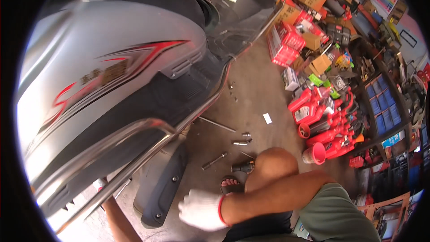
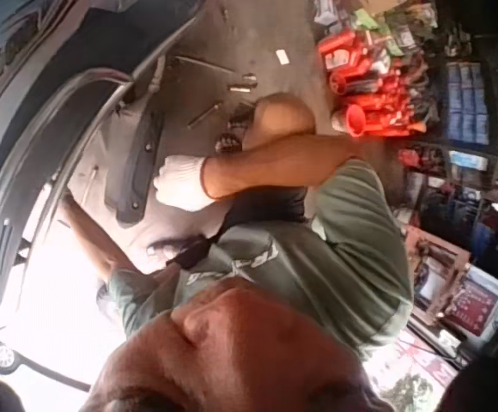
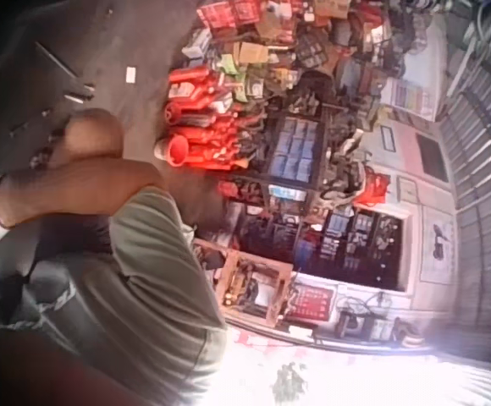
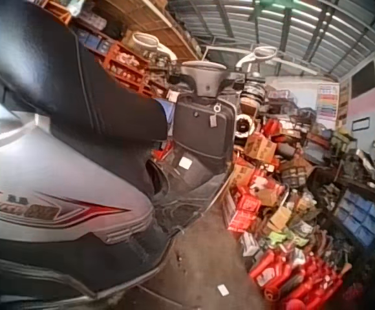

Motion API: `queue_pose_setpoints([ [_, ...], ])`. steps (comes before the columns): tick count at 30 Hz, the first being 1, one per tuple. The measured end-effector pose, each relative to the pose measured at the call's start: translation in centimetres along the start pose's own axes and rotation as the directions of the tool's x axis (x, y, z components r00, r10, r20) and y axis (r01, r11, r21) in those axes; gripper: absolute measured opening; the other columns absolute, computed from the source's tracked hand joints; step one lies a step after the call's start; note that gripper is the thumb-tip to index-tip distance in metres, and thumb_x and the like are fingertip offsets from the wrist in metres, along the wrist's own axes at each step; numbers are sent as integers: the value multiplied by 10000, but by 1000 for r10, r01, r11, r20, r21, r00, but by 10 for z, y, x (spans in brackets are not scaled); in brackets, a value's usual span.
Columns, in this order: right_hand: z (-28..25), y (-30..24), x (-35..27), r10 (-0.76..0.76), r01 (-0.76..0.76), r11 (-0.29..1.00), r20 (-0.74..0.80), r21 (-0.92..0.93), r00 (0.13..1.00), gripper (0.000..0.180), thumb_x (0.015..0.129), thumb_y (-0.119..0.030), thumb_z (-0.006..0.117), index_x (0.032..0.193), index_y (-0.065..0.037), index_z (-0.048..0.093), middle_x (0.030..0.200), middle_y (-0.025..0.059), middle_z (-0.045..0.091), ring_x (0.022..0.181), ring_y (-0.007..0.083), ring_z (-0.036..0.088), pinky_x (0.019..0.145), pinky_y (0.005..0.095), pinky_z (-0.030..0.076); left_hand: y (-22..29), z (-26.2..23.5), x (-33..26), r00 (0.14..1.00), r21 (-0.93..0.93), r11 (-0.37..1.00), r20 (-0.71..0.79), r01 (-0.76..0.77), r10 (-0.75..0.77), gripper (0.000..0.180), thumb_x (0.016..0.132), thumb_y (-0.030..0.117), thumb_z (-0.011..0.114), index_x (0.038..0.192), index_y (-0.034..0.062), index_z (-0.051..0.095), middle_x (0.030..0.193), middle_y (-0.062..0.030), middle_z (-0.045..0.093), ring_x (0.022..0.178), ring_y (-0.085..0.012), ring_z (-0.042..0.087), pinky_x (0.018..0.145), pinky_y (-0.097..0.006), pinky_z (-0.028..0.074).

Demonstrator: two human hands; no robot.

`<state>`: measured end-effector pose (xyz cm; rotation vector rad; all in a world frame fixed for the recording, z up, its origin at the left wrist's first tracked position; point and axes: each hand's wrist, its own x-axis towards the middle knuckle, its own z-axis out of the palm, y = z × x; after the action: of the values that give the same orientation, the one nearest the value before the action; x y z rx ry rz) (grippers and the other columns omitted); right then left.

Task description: The person cleans the rear wheel hub of a scooter using a brush and a cloth. They then retrieve a new brake drum from a box and install it onto the hub. Finally, they mount the rear tire onto the scooter's axle.

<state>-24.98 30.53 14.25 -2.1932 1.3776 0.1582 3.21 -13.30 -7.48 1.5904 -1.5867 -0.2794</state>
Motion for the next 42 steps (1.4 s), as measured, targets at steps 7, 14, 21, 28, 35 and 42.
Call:
queue_pose_setpoints([
  [7, -19, -2, -4, 38, 81, 794, -183, 602, 982, 354, 887, -235, 617, 1211, -112, 686, 842, 148, 720, 741, 326, 699, 684, 443, 538, -22, -1, -37, 982, 133, 981, 149, -140, 120, 255, 969, 151, 514, 1120, -10, 641, 940, -117, 602, 906, -233, 569, 817, -363, 486],
  [14, -55, -28, 0, -262, 95, 901, 358, 423, 896, 290, 877, -271, 721, 1089, -82, 778, 1042, 98, 764, 1009, 274, 719, 895, 366, 531, -27, -92, -136, 730, 179, 977, 683, -113, -40, 247, 996, 136, 467, 1126, 7, 632, 917, -83, 570, 890, -201, 533, 802, -351, 472],
  [21, -9, -40, -45, 250, -322, 397, 236, 860, 939, 345, 907, -286, 595, 1134, -76, 746, 1058, 133, 747, 1020, 294, 705, 912, 413, 520, 92, -277, -190, 213, 489, 870, 859, -72, -465, 324, 980, 0, 362, 1232, -1, 566, 956, -113, 632, 871, -193, 587, 801, -339, 492],
  [28, -112, -55, -211, 710, -147, -66, 150, 987, 688, 222, 944, -241, 618, 1063, -110, 752, 981, 108, 749, 919, 240, 709, 837, 349, 526, 290, -515, -136, 175, 695, 697, 675, 174, -717, 372, 826, -131, 401, 1079, -32, 654, 882, -115, 659, 767, -217, 643, 557, -378, 564],
  [35, -77, -94, -445, 926, -339, -376, 365, 862, -98, 313, 944, -345, 571, 1042, -98, 738, 1002, 180, 737, 937, 359, 712, 799, 442, 563, 369, -502, -124, 130, 526, 784, 797, 330, -590, 166, 896, 42, 643, 1024, -42, 708, 840, -132, 722, 683, -224, 691, 621, -359, 592],
  [42, 117, -365, -517, 672, -654, -574, 740, 494, -31, 238, 936, -228, 576, 1004, -81, 751, 877, 103, 756, 874, 261, 733, 743, 435, 580, 450, -322, -92, -110, 213, 966, 974, 149, -198, 189, 949, 118, 565, 1035, -5, 681, 773, -105, 709, 614, -222, 689, 541, -362, 568],
])
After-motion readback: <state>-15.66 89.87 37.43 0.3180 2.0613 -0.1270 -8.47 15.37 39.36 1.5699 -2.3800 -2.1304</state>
